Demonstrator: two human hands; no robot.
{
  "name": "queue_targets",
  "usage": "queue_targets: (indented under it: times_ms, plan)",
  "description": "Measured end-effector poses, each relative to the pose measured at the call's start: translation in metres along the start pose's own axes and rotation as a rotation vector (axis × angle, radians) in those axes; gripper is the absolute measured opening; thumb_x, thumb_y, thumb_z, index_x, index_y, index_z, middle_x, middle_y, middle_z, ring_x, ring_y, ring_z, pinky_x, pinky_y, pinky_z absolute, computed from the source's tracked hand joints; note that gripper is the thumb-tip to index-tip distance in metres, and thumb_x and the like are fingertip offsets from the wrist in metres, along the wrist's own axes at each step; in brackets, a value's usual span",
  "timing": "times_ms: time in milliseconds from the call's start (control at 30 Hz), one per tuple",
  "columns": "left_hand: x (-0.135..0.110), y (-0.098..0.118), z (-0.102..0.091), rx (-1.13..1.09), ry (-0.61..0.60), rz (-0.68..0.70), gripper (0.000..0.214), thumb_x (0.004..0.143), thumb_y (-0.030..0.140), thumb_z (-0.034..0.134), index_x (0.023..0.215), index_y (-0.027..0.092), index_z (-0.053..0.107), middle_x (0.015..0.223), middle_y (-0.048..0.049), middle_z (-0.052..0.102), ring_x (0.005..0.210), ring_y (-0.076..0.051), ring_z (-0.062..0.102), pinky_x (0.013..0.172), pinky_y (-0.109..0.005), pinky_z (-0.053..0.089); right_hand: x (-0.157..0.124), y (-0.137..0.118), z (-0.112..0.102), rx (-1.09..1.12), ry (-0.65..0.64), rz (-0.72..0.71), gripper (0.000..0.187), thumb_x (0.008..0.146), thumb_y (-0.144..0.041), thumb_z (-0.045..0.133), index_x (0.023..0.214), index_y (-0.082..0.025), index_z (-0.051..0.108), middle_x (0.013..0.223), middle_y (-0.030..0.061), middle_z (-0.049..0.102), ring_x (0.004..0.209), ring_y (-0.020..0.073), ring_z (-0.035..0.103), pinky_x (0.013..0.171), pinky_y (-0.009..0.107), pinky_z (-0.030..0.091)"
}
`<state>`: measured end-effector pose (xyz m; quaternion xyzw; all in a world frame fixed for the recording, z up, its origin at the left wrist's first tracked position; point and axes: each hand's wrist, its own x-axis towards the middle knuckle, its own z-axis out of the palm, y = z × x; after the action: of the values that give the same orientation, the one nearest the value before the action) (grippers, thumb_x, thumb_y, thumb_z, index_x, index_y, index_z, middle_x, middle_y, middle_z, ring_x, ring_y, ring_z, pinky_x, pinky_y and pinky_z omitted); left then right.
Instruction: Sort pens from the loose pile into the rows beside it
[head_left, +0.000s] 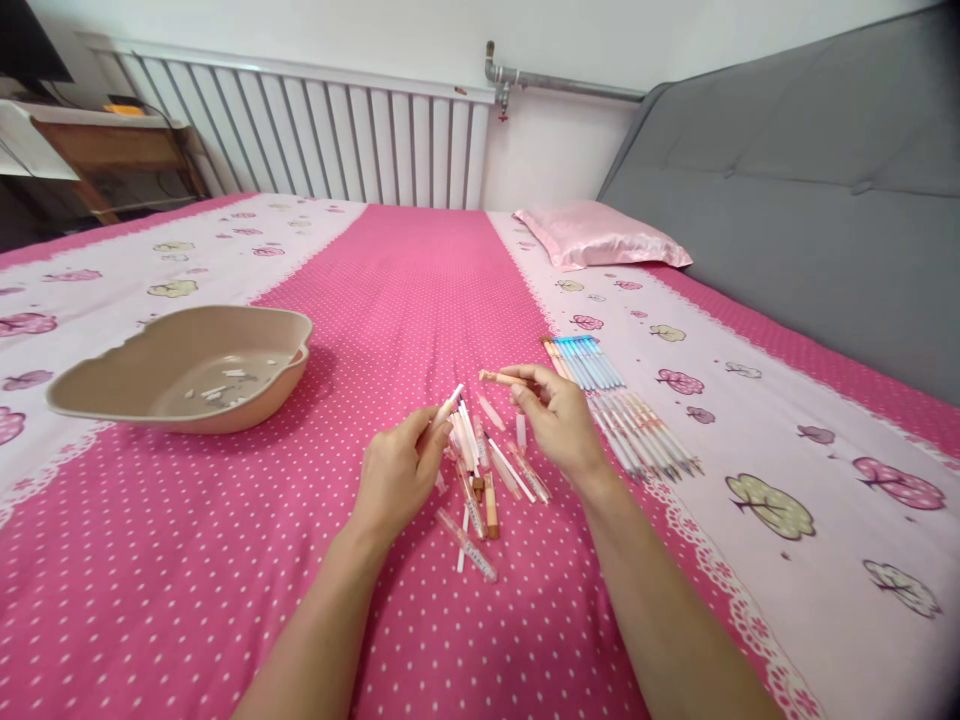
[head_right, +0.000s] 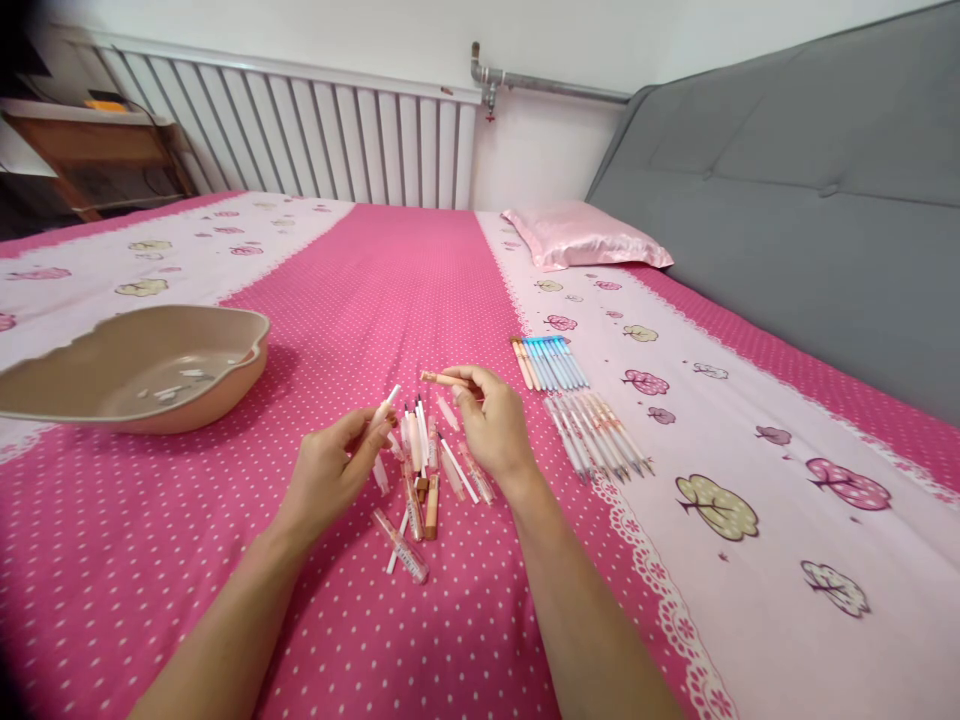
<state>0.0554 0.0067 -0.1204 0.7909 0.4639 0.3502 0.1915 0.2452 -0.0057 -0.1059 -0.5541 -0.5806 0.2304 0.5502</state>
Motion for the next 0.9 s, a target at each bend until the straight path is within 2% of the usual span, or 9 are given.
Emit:
queue_targets:
  times_ms: [200,467,600,900]
  plan:
    - [0.001,0.0,0.001,0.008,-0.005,0.009,0.028,0.089,0.038,0.042,0.082,0.016,0.058,0.059,0.0023,0.051,0.051,-0.01,0.045,0.052,-0.023,0.028,0.001,-0.003,0.0,0.17,0.099,0.035,0.014,0.076,-0.024,0.062,0.088,-0.016,0.06,0.082,0.0025,0.063,0.073,0.0127,0.058,0.068,0.027,0.047]
    - [0.001,0.001,0.0,0.023,-0.017,0.017,0.027,0.089,0.038,0.042,0.076,0.017,0.054,0.055,0.0038,0.043,0.049,-0.01,0.041,0.051,-0.022,0.027,0.0,-0.011,-0.002,0.438,0.216,0.153,0.019,0.07,-0.032,0.069,0.081,-0.016,0.065,0.069,-0.0019,0.057,0.063,0.0081,0.05,0.058,0.022,0.041]
    - [0.0,0.0,0.0,0.042,-0.033,0.026,0.028,0.089,0.038,0.041,0.075,0.017,0.054,0.054,0.0042,0.041,0.048,-0.01,0.039,0.051,-0.022,0.026,0.001,-0.012,-0.002,0.571,0.221,0.212,0.02,0.066,-0.032,0.073,0.079,-0.018,0.066,0.066,-0.0038,0.053,0.057,0.0063,0.043,0.054,0.021,0.037]
    - [-0.001,0.002,0.0,0.015,-0.101,0.046,0.025,0.088,0.036,0.043,0.078,0.017,0.057,0.052,0.0052,0.041,0.047,-0.009,0.038,0.051,-0.021,0.027,0.0,-0.015,-0.001,0.503,0.181,0.239,0.024,0.067,-0.04,0.07,0.076,-0.019,0.065,0.059,-0.0046,0.045,0.051,0.007,0.037,0.047,0.022,0.031]
